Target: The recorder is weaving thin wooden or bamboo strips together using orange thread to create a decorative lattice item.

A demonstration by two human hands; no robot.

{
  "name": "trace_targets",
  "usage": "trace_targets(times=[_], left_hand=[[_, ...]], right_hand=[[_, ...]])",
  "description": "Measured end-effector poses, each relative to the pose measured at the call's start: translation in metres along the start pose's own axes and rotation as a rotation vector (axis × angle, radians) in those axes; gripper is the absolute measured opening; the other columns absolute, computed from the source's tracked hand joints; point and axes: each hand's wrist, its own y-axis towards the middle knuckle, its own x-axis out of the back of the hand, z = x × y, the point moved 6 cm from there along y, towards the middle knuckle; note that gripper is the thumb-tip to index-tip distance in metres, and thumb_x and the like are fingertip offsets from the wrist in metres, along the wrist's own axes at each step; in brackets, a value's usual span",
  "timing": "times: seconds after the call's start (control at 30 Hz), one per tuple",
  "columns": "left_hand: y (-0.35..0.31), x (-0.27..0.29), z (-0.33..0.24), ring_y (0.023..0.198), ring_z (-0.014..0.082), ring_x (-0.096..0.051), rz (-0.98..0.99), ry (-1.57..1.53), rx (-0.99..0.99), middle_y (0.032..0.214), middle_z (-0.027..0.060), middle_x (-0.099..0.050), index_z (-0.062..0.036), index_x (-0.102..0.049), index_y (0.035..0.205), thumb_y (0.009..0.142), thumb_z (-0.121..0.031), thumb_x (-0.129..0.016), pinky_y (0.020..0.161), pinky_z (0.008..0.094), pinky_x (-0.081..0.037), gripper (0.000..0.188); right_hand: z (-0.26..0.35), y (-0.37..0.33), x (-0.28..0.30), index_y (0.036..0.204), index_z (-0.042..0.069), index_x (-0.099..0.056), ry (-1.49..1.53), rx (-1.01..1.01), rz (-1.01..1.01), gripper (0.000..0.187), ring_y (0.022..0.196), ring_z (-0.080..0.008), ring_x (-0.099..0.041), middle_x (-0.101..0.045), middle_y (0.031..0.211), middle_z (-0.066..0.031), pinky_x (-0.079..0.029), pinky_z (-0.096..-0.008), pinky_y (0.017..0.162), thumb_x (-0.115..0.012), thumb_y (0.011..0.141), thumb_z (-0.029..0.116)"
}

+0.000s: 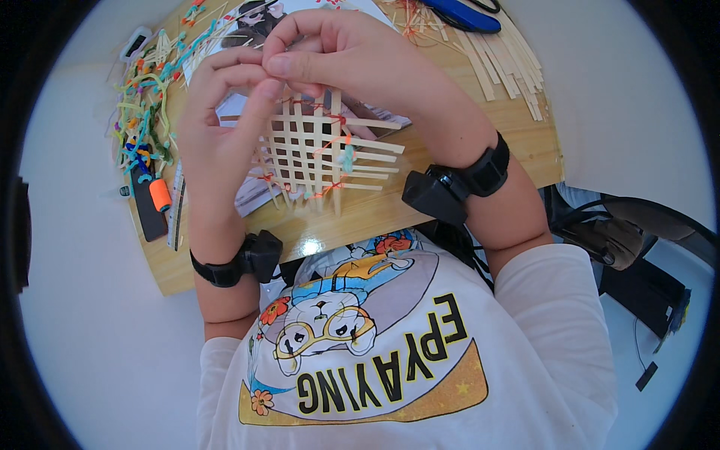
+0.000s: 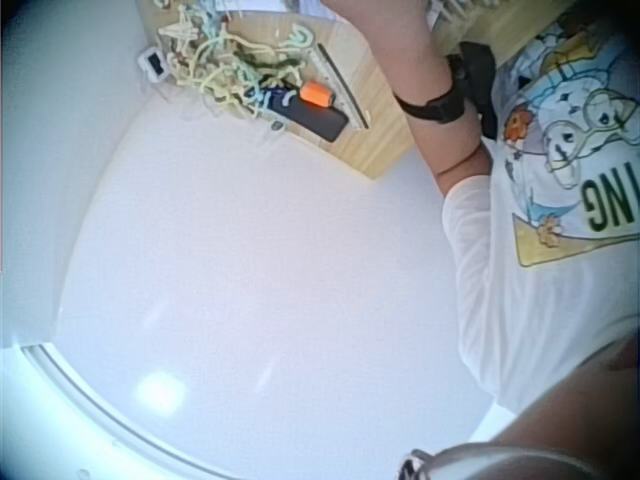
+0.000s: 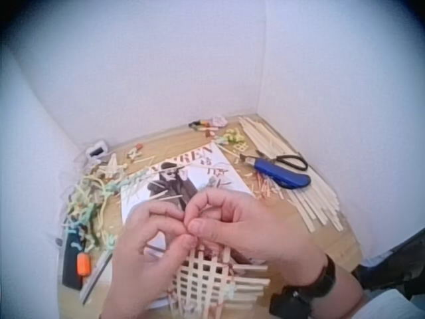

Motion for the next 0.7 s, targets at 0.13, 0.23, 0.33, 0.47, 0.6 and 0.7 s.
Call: trace_targets(times=[0.13, 0.23, 0.33, 0.47, 0.6, 0.7], left_hand=[[0.004, 0.012, 0.006, 0.097, 0.0177, -0.059, -0.022, -0.126, 0.018, 0.104, 0.0052, -0.064, -0.0043, -0.069, 0.090, 0.080, -0.011, -0.074, 0.087, 0.0302, -0.045, 0.014], [0.006, 0.014, 0.009, 0.098, 0.0159, -0.060, -0.028, -0.204, 0.031, 0.106, 0.0059, -0.064, -0.0026, -0.069, 0.089, 0.080, -0.011, -0.075, 0.088, 0.0282, -0.045, 0.014], [0.006, 0.016, 0.010, 0.098, 0.0152, -0.060, -0.027, -0.176, 0.015, 0.106, 0.0060, -0.065, -0.0024, -0.069, 0.096, 0.082, -0.014, -0.075, 0.087, 0.0272, -0.046, 0.019], [-0.001, 0.007, 0.036, 0.093, 0.0121, -0.062, 0.024, -0.325, 0.408, 0.101, 0.0067, -0.067, -0.0003, -0.066, 0.110, 0.087, -0.019, -0.073, 0.079, 0.0236, -0.049, 0.031], [-0.009, -0.006, 0.038, 0.084, 0.0087, -0.064, 0.223, -0.369, 0.630, 0.095, 0.0058, -0.070, 0.0005, -0.066, 0.113, 0.087, -0.017, -0.072, 0.069, 0.0202, -0.049, 0.032], [-0.008, -0.009, 0.039, 0.080, 0.0081, -0.065, 0.253, -0.501, 0.629, 0.093, 0.0053, -0.071, 0.0006, -0.066, 0.111, 0.087, -0.014, -0.072, 0.067, 0.0202, -0.049, 0.029]], right_hand=[[0.004, -0.003, -0.005, 0.101, 0.003, -0.062, -0.140, -0.105, -0.159, 0.009, 0.067, -0.0020, -0.056, -0.064, 0.082, 0.0012, -0.044, -0.0148, 0.058, -0.059, 0.096, 0.010], [0.007, -0.004, -0.005, 0.100, 0.002, -0.067, -0.387, 0.032, -0.108, 0.020, 0.071, -0.0048, -0.057, -0.063, 0.078, -0.0001, -0.046, -0.0198, 0.062, -0.068, 0.090, 0.019], [0.005, -0.003, -0.003, 0.100, 0.002, -0.069, -0.361, 0.030, -0.123, 0.020, 0.076, -0.0059, -0.060, -0.066, 0.082, -0.0008, -0.048, -0.0193, 0.067, -0.067, 0.090, 0.019], [0.009, -0.005, -0.002, 0.100, 0.001, -0.066, -0.287, -0.051, -0.168, 0.015, 0.070, -0.0049, -0.059, -0.065, 0.079, -0.0005, -0.046, -0.0180, 0.061, -0.063, 0.093, 0.014], [0.008, -0.006, -0.002, 0.101, 0.002, -0.063, -0.216, -0.115, -0.181, 0.011, 0.067, -0.0036, -0.057, -0.065, 0.079, 0.0004, -0.045, -0.0161, 0.058, -0.060, 0.096, 0.010], [0.008, -0.005, -0.004, 0.102, 0.001, -0.063, -0.156, -0.099, -0.216, 0.011, 0.067, -0.0042, -0.058, -0.065, 0.077, -0.0005, -0.046, -0.0167, 0.058, -0.059, 0.096, 0.009]])
